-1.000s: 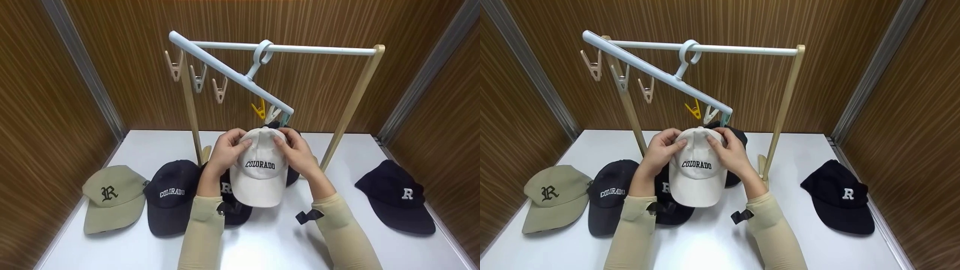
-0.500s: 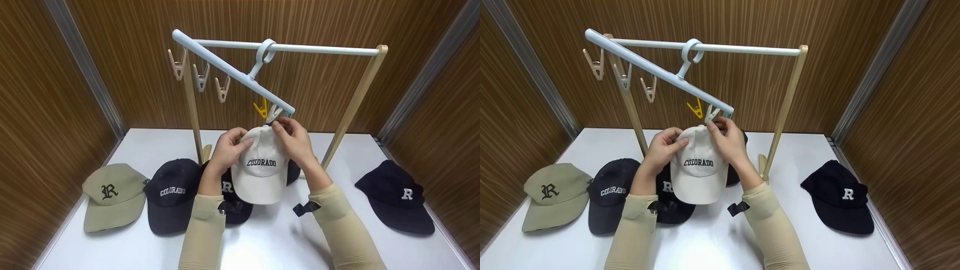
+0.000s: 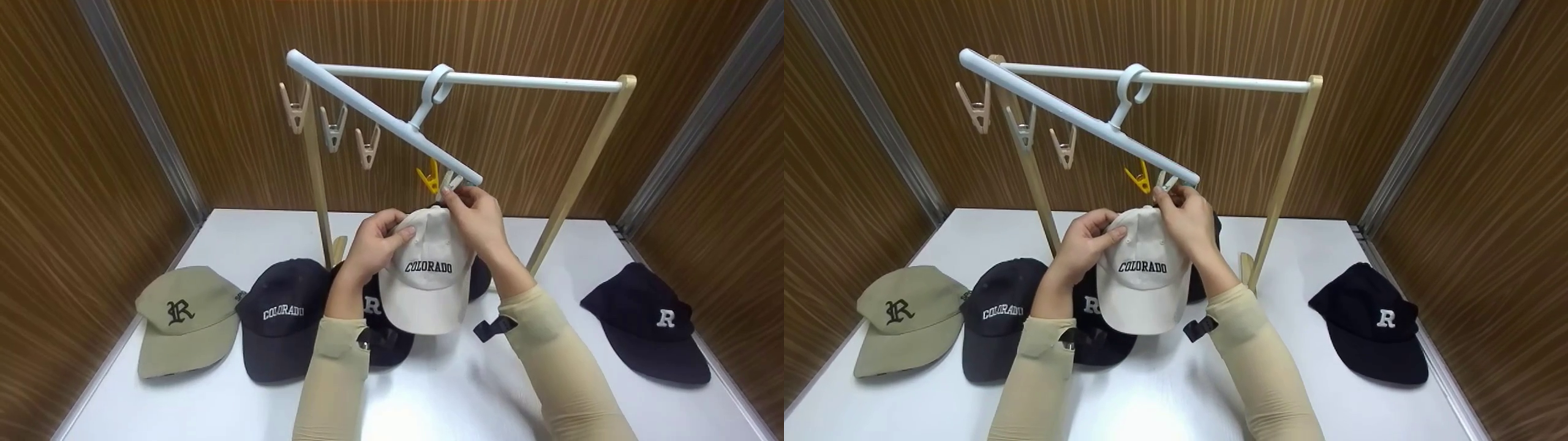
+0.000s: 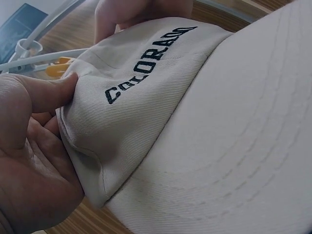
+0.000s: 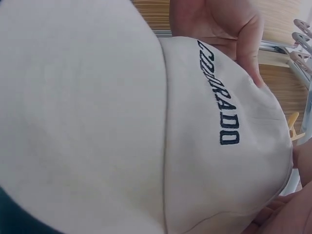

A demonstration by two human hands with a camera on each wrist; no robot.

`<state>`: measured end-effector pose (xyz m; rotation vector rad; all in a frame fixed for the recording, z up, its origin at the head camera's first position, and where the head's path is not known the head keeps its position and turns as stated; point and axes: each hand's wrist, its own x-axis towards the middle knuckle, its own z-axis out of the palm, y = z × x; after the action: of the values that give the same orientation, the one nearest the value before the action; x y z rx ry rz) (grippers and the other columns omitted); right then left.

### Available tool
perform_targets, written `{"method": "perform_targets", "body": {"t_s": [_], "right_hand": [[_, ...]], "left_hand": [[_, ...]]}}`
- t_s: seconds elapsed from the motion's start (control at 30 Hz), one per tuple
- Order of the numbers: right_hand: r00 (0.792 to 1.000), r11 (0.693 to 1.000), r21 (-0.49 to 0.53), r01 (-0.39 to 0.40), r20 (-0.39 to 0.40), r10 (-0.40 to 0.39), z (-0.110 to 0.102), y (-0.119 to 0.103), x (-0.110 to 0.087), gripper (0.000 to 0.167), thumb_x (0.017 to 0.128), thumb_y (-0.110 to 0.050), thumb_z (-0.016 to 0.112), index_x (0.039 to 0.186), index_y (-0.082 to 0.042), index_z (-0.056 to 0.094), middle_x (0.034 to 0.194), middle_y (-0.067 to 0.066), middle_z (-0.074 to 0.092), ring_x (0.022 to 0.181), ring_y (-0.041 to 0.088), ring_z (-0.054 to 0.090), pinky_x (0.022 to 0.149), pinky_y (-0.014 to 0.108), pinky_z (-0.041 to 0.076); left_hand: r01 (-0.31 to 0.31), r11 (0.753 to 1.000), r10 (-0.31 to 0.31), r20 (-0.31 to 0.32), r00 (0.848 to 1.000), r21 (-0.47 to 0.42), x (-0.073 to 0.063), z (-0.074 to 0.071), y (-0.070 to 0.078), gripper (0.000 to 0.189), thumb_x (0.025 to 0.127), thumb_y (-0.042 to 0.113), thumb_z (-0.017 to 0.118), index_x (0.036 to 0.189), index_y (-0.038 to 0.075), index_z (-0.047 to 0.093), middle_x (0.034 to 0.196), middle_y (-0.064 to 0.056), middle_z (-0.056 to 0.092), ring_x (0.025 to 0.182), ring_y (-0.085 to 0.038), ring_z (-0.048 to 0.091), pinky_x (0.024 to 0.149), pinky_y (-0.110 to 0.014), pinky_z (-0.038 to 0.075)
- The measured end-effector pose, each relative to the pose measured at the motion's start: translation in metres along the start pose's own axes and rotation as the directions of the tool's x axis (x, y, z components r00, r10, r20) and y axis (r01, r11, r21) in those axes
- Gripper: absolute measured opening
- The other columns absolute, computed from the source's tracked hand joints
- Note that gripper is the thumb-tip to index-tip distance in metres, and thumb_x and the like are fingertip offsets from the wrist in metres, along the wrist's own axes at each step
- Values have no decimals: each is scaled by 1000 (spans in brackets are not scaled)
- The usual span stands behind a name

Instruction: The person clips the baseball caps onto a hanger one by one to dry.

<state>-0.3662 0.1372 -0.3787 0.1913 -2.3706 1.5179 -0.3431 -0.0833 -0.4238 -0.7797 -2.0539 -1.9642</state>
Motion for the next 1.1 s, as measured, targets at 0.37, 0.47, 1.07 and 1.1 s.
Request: {"method": "perform_targets", "body": {"t_s": [0.37,0.47,1.07,1.1], "right_hand": [[999,998,-52,-21,-36,19,6,-8,10,45,107,-38,69,123,3,78,113,18,80,104,29,72,88,37,57],[998,998,-53,-29,-66,25,7,-10,12,42,107,-39,69,115,1,79,105,16,79,95,26,69,78,32,55],[986,996,-76,-46,-163,33,-2,-12,12,55,108,-58,67,83,-9,76,73,2,60,68,18,53,53,27,37],[987,996,-78,-43,-158,30,-3,-13,12,55,108,-58,67,82,-9,76,71,1,58,66,18,52,51,27,36]], "left_hand": [[4,1000,-4,-6,1000,7,-1,1,0,9,104,3,75,108,-5,73,90,1,72,83,-14,60,76,-29,51],[7,1000,-7,-9,1000,8,-1,2,0,9,104,4,75,108,-4,73,91,1,72,83,-14,61,76,-29,51],[17,1000,-16,-9,1000,17,1,10,1,7,103,3,75,106,-3,74,93,0,73,87,-14,62,78,-30,51],[16,1000,-16,-9,1000,17,1,10,1,7,103,3,75,106,-3,74,92,0,73,87,-15,62,78,-30,51]]}}
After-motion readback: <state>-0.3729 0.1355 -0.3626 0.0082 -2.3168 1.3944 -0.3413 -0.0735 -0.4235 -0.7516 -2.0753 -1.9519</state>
